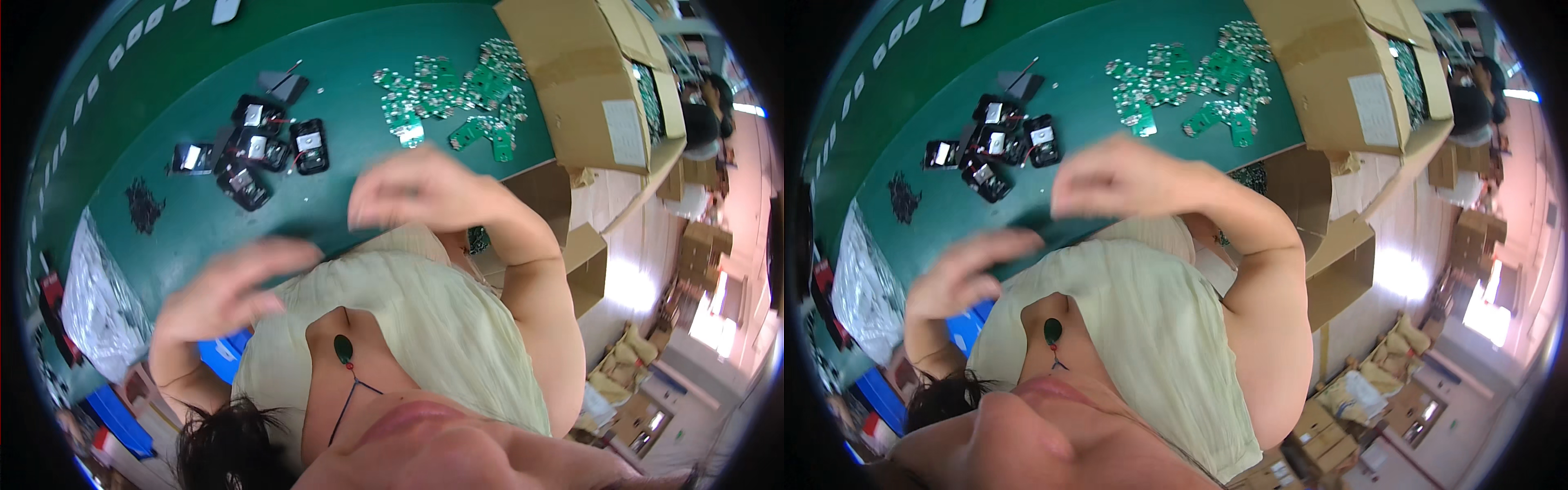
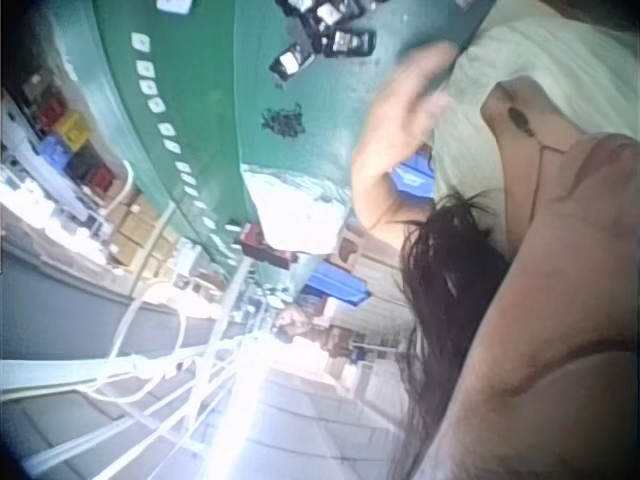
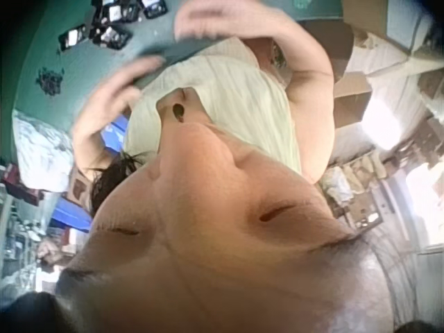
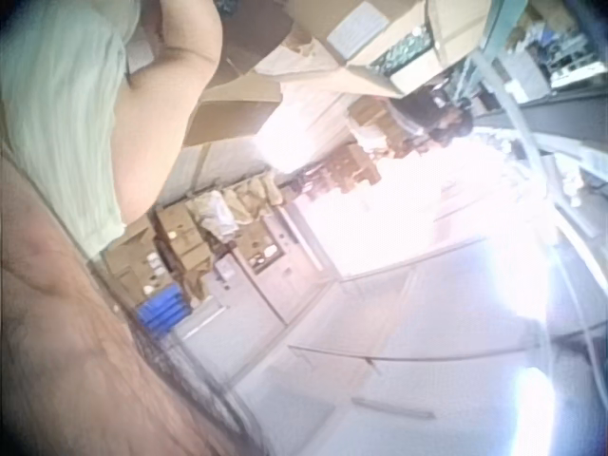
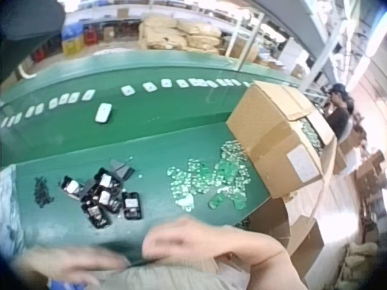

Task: The person assembles electronic circuit boards into plastic housing cases by hand.

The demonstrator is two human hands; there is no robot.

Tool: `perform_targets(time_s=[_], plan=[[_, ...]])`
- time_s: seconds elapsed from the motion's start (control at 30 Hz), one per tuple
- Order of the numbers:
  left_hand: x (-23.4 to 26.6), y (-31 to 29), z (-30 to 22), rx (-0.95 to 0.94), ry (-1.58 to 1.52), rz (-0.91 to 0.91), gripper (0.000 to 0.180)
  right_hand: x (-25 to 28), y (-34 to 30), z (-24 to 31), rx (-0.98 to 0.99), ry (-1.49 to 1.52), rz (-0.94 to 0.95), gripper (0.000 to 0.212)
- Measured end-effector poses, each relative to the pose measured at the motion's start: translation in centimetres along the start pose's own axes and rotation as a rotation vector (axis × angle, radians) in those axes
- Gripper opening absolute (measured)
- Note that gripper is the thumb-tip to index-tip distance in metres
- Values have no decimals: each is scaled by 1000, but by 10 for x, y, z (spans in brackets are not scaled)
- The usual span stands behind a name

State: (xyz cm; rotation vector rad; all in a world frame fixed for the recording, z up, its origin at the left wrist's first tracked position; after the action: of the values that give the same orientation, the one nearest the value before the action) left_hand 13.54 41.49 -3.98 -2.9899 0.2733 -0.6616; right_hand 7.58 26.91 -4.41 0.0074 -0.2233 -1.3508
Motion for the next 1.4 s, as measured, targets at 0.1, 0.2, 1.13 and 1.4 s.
perform_targets(time_s=[0.1, 0.2, 1.13, 1.4], plan=[[-36, -19, -9, -155, -260, 83, 37, 55, 9, -43, -222, -15, -480, 15], [-11, -33, 17, -75, -773, -235, 34, 75, 39, -64, -68, -476, -585, 21], [57, 35, 95, 152, -717, -969, 38, 28, 72, -17, 393, -543, -668, 12], [37, 27, 114, 171, -1018, -956, 45, 71, 42, 5, 419, -654, -730, 25]])
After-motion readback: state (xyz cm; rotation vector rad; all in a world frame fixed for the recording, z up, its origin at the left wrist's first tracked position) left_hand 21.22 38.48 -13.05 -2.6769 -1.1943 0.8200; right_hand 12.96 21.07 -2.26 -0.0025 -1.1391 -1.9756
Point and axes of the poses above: each hand's wrist, its own y-axis towards the middle knuckle, its own x-axis out of the back of the hand, z = x × y, the point moved 8 cm from there along y, towards the middle knuckle, and after that the axes turned 6 degrees about y, right-handed, at the moved point
